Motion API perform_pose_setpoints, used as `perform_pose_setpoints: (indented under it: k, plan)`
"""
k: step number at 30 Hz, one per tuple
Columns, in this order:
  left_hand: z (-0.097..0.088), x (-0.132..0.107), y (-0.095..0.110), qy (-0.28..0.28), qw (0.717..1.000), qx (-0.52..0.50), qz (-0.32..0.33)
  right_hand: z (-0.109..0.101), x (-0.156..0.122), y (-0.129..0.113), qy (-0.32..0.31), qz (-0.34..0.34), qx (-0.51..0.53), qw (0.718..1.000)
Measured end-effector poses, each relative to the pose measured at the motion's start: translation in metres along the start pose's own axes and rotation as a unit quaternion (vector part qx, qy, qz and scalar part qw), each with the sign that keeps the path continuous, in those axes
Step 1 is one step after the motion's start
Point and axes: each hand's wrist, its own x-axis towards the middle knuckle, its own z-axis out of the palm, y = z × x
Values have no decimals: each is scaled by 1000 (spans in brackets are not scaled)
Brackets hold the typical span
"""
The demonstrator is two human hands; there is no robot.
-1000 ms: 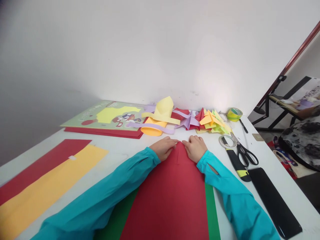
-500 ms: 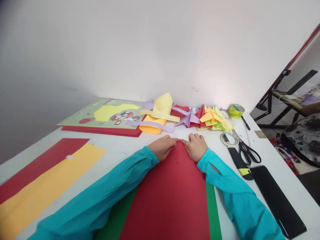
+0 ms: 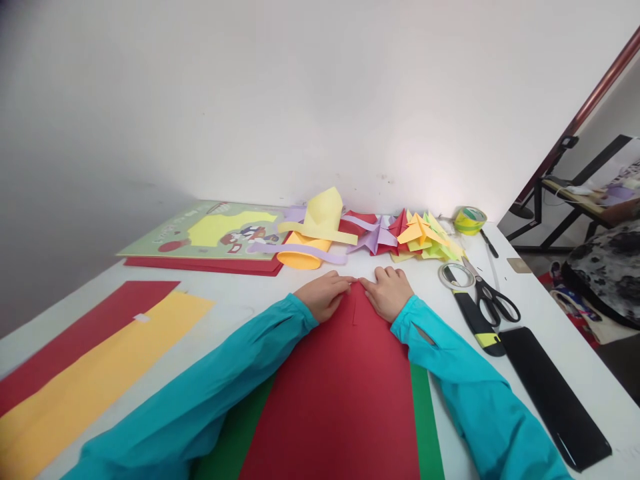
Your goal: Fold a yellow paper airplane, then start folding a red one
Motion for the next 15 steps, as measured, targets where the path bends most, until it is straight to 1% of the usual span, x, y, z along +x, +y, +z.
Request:
perform_pose_setpoints:
  k: [15]
  plan:
    - [-2,-4,5,4,1000,28,2,11,-14,4,19,-22,5,1000]
